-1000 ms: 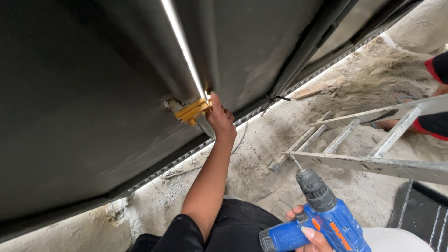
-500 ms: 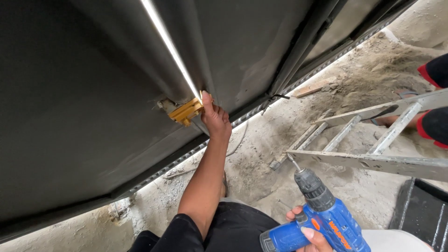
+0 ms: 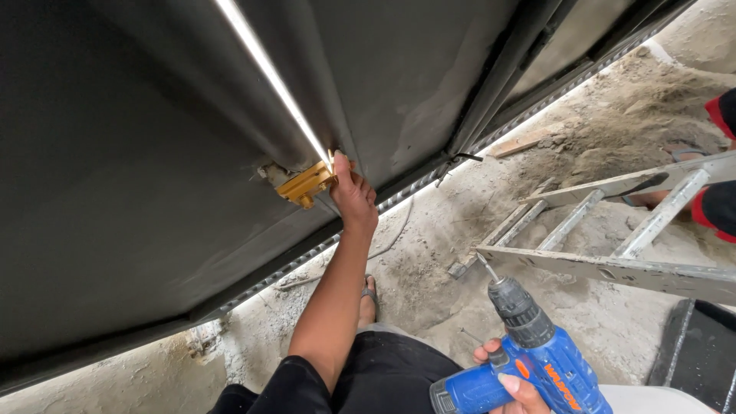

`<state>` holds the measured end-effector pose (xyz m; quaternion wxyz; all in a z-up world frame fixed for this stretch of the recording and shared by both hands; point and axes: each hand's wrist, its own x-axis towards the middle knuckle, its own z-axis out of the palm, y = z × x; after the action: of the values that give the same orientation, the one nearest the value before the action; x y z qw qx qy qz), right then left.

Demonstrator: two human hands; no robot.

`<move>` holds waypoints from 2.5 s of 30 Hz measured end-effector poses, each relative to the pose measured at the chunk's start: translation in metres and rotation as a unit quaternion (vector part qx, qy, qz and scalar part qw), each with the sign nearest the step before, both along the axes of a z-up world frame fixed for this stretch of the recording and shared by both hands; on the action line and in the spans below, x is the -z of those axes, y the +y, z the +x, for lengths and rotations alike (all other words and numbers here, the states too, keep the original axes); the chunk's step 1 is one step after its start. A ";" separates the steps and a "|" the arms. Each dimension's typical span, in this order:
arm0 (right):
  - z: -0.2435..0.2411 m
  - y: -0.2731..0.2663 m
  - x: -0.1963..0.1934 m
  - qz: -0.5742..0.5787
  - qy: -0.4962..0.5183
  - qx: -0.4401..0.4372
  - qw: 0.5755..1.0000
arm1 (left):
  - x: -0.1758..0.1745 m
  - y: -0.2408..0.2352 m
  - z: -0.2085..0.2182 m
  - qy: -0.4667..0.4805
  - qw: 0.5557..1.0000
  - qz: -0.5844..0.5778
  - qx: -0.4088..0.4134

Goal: Using a power drill to create holes and install a latch mechanism on a metal gate.

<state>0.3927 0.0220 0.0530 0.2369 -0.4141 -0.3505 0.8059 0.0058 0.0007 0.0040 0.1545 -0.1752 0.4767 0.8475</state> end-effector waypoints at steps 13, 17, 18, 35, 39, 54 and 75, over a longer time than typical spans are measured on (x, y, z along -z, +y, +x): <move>-0.037 -0.018 0.085 0.065 0.120 0.090 0.987 | -0.034 -0.062 0.126 0.031 0.883 -0.211 0.417; -0.081 -0.011 0.059 0.105 0.125 0.034 0.986 | -0.030 -0.074 0.159 0.122 0.877 0.021 0.465; -0.085 -0.011 0.059 0.099 0.122 0.031 0.987 | -0.029 -0.074 0.154 0.117 0.878 0.018 0.463; -0.076 -0.027 0.104 0.099 0.119 -0.102 0.983 | -0.019 -0.092 0.122 -0.140 0.799 0.206 0.547; -0.078 -0.024 0.077 0.141 0.123 -0.190 0.964 | 0.004 -0.106 0.113 -0.157 0.795 0.200 0.550; -0.085 -0.019 0.008 0.111 0.211 -0.102 0.966 | -0.027 -0.111 0.119 0.020 0.840 0.193 0.507; -0.016 -0.002 0.042 0.685 -0.238 -0.257 0.638 | -0.096 -0.057 0.082 0.019 0.927 0.035 0.374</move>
<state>0.3767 0.0200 0.0113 0.1441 -0.2035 -0.9391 0.2365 0.0878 -0.0559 0.1001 0.4568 0.0374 0.4807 0.7476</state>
